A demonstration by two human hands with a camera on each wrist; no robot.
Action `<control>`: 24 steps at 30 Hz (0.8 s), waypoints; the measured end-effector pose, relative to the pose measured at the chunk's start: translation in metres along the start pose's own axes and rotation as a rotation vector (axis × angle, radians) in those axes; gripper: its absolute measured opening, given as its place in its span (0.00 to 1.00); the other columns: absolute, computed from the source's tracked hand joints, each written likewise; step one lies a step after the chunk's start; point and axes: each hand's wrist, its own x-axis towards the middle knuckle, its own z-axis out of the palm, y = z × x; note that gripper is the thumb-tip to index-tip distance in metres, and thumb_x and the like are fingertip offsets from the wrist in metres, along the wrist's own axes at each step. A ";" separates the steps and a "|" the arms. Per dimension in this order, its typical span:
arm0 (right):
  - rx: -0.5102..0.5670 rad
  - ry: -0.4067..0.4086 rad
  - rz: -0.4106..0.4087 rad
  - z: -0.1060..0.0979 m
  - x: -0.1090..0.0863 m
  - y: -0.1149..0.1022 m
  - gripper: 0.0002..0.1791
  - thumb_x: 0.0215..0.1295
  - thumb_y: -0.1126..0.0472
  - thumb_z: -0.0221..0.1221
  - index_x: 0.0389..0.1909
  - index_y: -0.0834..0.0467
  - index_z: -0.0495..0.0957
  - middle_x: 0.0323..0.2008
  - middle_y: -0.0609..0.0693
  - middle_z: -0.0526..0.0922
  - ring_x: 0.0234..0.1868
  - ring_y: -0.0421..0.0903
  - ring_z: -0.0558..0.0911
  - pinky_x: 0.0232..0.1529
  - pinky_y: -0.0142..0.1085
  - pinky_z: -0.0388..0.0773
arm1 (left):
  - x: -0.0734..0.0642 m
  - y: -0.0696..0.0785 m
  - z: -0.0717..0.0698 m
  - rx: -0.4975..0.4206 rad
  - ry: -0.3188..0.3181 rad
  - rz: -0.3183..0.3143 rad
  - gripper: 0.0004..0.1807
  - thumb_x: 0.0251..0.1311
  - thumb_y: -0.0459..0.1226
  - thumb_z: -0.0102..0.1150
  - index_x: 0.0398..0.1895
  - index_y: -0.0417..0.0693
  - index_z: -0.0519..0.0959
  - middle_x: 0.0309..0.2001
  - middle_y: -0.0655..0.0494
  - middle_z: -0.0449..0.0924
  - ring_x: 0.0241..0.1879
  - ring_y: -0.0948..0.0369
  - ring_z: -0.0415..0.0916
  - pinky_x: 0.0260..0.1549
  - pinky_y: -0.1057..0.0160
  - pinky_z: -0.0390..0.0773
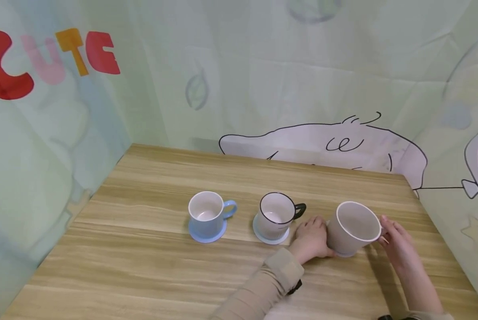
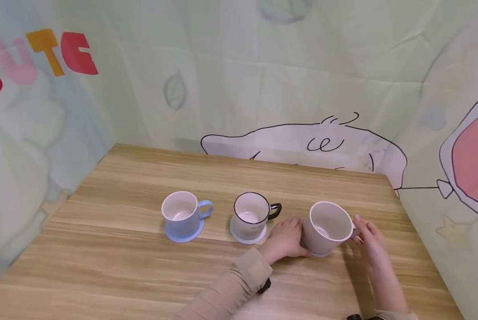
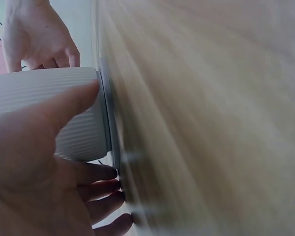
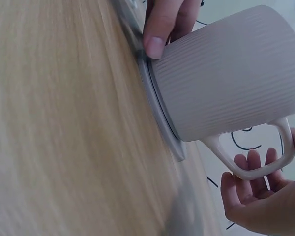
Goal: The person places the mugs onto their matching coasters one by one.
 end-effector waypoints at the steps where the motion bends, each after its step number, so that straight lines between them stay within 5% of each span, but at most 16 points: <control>1: -0.024 0.020 -0.003 0.001 -0.001 0.000 0.15 0.74 0.59 0.47 0.25 0.51 0.75 0.25 0.39 0.77 0.30 0.34 0.77 0.35 0.26 0.74 | -0.001 0.000 0.000 -0.010 0.005 0.002 0.43 0.44 0.65 0.66 0.62 0.57 0.69 0.61 0.68 0.66 0.65 0.69 0.61 0.61 0.67 0.66; 8: -0.119 0.097 -0.087 0.008 -0.005 0.000 0.12 0.73 0.59 0.48 0.30 0.49 0.76 0.29 0.36 0.79 0.33 0.32 0.77 0.38 0.25 0.74 | -0.009 -0.004 -0.007 -0.056 0.016 0.009 0.41 0.46 0.63 0.66 0.61 0.53 0.70 0.56 0.65 0.69 0.62 0.68 0.64 0.59 0.69 0.67; 15: -0.197 0.188 -0.138 0.013 -0.009 -0.005 0.04 0.73 0.58 0.50 0.37 0.52 0.70 0.31 0.33 0.81 0.34 0.29 0.78 0.38 0.21 0.75 | -0.017 -0.007 -0.010 -0.098 0.020 0.017 0.44 0.48 0.62 0.65 0.66 0.50 0.66 0.63 0.61 0.68 0.67 0.65 0.63 0.62 0.65 0.67; 19: -0.355 0.251 -0.114 0.016 -0.012 -0.009 0.06 0.73 0.55 0.48 0.41 0.54 0.66 0.32 0.29 0.78 0.36 0.25 0.75 0.40 0.18 0.71 | -0.021 -0.007 -0.011 -0.100 0.042 0.011 0.46 0.49 0.62 0.65 0.68 0.50 0.64 0.66 0.61 0.66 0.69 0.63 0.61 0.65 0.63 0.66; 24: -0.676 0.314 -0.097 0.025 -0.014 -0.013 0.09 0.74 0.51 0.45 0.45 0.52 0.65 0.37 0.30 0.70 0.40 0.25 0.68 0.43 0.20 0.64 | -0.024 -0.008 -0.013 -0.085 0.071 0.011 0.46 0.51 0.61 0.64 0.70 0.50 0.61 0.68 0.61 0.64 0.70 0.62 0.60 0.67 0.63 0.63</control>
